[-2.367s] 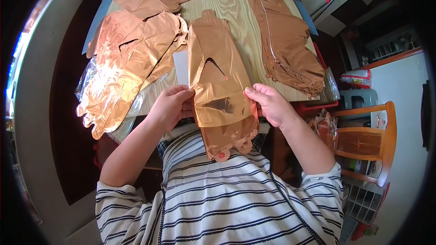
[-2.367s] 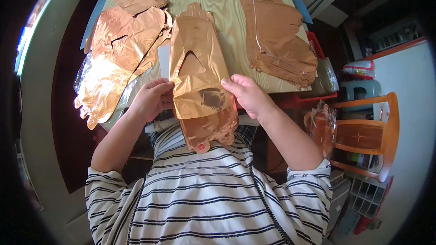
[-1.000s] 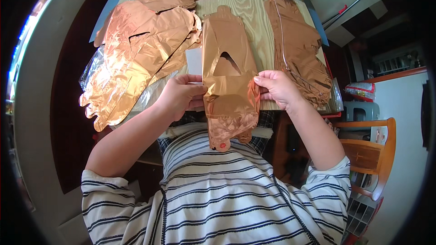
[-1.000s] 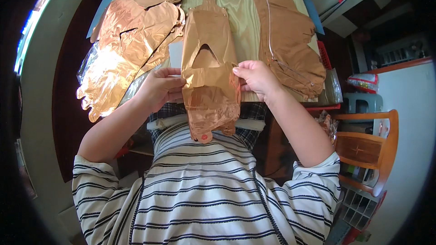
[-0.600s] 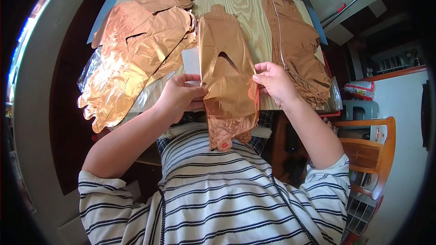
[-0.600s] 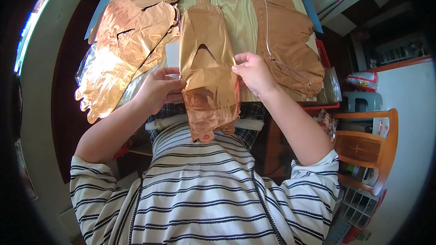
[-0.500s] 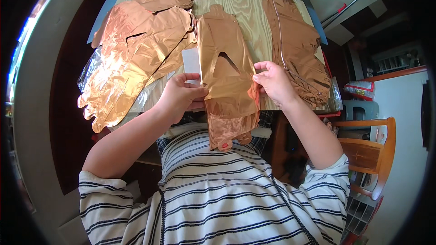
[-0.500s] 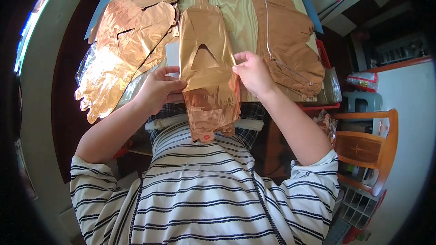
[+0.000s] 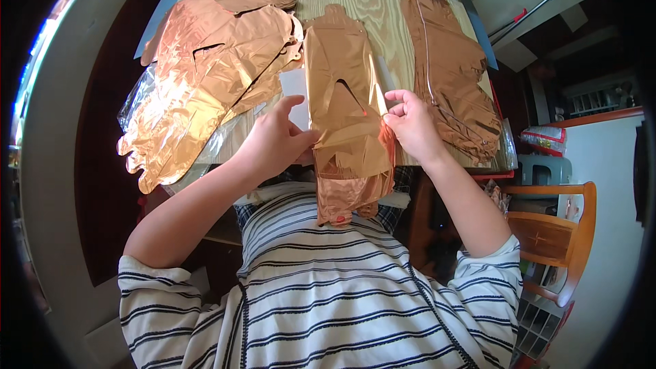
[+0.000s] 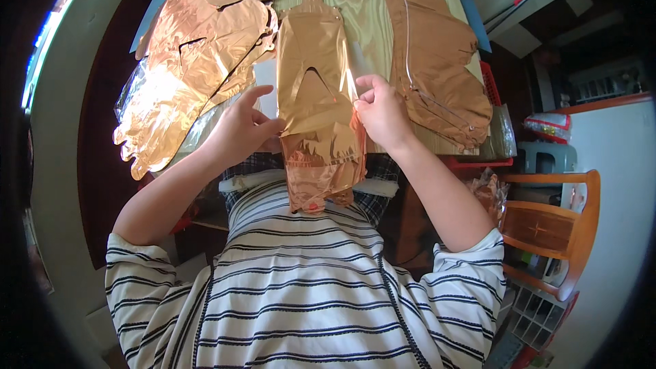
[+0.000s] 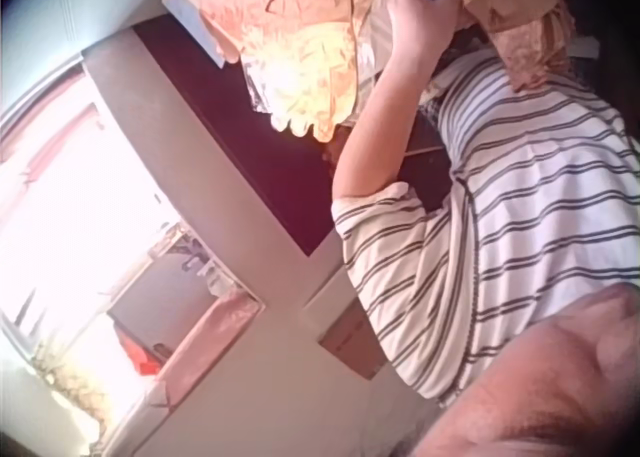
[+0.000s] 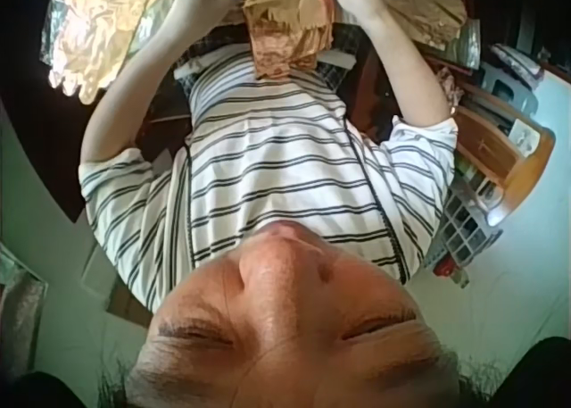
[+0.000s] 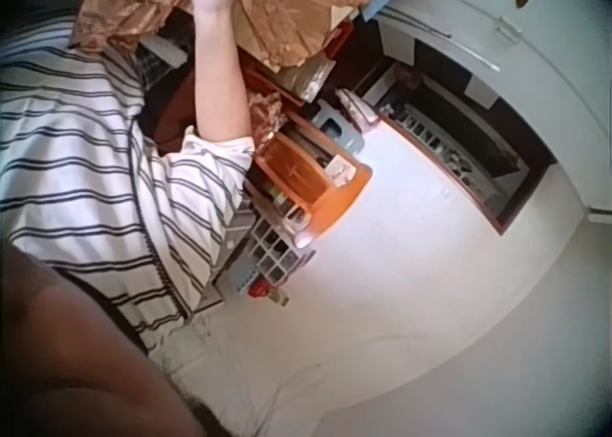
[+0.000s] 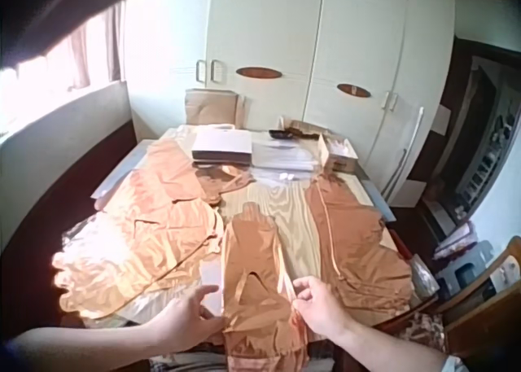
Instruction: Packaging foil balloons by folding them and placing them on cardboard backings.
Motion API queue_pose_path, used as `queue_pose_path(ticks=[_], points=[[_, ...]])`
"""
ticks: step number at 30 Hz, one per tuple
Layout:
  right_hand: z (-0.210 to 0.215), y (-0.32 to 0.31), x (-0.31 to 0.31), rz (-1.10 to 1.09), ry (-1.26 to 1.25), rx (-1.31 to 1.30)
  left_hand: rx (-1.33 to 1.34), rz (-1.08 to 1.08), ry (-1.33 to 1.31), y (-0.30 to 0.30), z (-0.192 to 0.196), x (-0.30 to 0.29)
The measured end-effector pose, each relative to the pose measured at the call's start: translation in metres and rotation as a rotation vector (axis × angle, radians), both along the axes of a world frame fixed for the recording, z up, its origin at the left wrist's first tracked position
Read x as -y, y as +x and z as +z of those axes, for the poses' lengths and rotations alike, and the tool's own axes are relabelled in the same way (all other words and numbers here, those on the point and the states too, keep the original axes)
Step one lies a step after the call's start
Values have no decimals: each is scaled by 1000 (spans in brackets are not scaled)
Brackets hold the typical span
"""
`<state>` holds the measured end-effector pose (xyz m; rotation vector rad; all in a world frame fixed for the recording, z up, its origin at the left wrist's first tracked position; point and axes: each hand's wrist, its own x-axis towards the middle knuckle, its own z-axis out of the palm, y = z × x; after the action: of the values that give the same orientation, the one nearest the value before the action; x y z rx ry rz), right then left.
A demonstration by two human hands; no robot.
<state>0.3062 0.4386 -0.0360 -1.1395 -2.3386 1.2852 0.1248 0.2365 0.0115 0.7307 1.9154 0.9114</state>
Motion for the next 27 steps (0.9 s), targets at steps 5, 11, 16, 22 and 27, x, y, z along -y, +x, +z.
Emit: queue_pose_path(ticks=[5, 11, 16, 22, 27], points=[[-6, 2, -7, 26, 17, -35, -822, -340, 356, -9, -28, 15], [-6, 4, -4, 50, 174, -154, -948, -371, 520, 3, -55, 13], [-8, 21, 9, 26, 257, -154, -1010, -491, 360, -5, -56, 13], [-13, 29, 35, -19, 357, -159, -990, -683, 421, -51, -49, -3], [-24, 29, 34, 24, 648, -234, -927, -564, 639, -32, -51, -8]])
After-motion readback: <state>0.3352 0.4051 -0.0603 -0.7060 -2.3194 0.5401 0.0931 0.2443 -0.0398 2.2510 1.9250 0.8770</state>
